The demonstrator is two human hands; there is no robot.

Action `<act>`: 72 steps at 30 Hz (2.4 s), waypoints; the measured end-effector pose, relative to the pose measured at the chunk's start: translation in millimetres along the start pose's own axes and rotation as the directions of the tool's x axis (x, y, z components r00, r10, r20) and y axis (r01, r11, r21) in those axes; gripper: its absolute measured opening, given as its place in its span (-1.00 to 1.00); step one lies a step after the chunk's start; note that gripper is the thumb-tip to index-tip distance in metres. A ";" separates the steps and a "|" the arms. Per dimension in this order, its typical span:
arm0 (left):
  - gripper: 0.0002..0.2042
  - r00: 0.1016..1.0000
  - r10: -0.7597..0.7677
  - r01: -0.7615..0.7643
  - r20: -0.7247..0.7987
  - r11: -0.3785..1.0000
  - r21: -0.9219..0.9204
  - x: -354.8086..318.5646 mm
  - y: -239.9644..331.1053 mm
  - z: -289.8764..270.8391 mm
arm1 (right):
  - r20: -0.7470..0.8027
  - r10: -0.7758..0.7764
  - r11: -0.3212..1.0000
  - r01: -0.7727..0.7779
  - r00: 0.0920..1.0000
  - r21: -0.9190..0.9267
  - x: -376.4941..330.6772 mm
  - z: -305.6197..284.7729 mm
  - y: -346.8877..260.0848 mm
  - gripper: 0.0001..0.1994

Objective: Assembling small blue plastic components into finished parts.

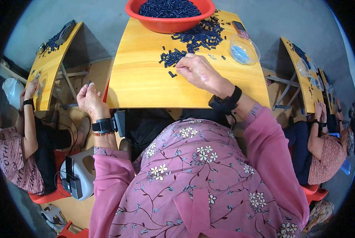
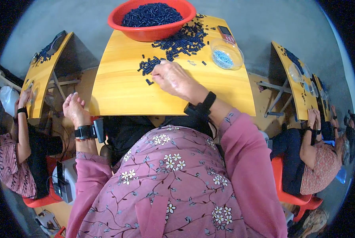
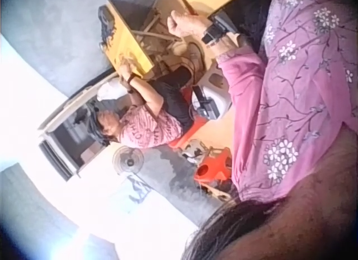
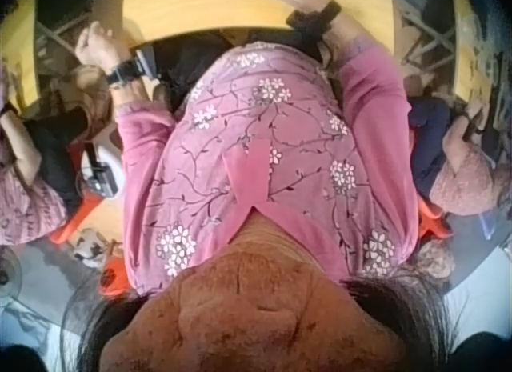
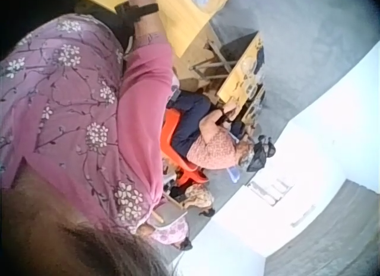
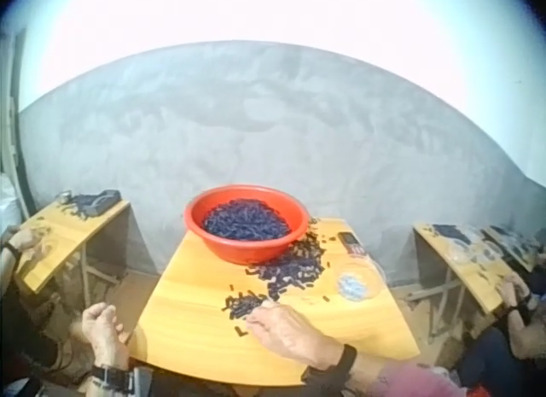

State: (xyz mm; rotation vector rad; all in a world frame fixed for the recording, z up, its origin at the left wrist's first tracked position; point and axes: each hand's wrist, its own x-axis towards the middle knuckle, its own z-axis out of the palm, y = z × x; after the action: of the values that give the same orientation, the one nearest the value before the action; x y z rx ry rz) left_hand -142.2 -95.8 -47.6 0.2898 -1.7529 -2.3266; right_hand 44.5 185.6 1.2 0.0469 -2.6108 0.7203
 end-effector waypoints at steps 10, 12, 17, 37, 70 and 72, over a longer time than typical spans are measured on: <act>-0.67 0.994 0.111 -0.111 0.000 0.993 0.035 -6.7 -6.1 8.1 | 0.126 0.118 0.973 -0.089 0.985 -0.215 19.0 16.9 -4.3 -0.83; -0.69 0.987 0.159 -0.161 0.028 0.986 0.049 -14.8 -0.2 15.1 | 0.093 0.120 0.984 -0.106 0.988 -0.144 18.5 13.6 -4.0 -0.83; -0.79 0.921 0.249 -0.227 0.300 0.968 -0.107 -55.2 17.2 37.9 | -0.026 0.220 0.950 -0.208 0.975 0.233 15.0 8.6 -15.9 -0.85; -0.88 0.659 -0.333 0.411 0.674 0.911 0.048 -130.9 0.6 50.9 | -0.105 0.299 0.896 -0.241 0.949 0.373 -53.5 -30.9 32.8 -0.84; -0.92 0.657 -0.308 0.324 0.688 0.939 0.110 -134.7 6.7 51.3 | -0.030 0.198 0.947 -0.199 0.980 -0.251 3.7 -43.5 52.7 -0.85; -0.91 0.658 -0.302 0.319 0.689 0.942 0.109 -135.4 7.0 50.7 | -0.061 0.290 0.929 -0.266 0.955 0.258 -4.8 -42.4 33.6 -0.88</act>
State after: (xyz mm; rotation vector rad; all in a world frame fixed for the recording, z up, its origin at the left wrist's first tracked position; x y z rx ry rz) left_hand -26.5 -12.3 -23.2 -0.4086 -2.1165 -2.9685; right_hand 60.8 235.3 15.7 -0.2850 -2.4446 1.1165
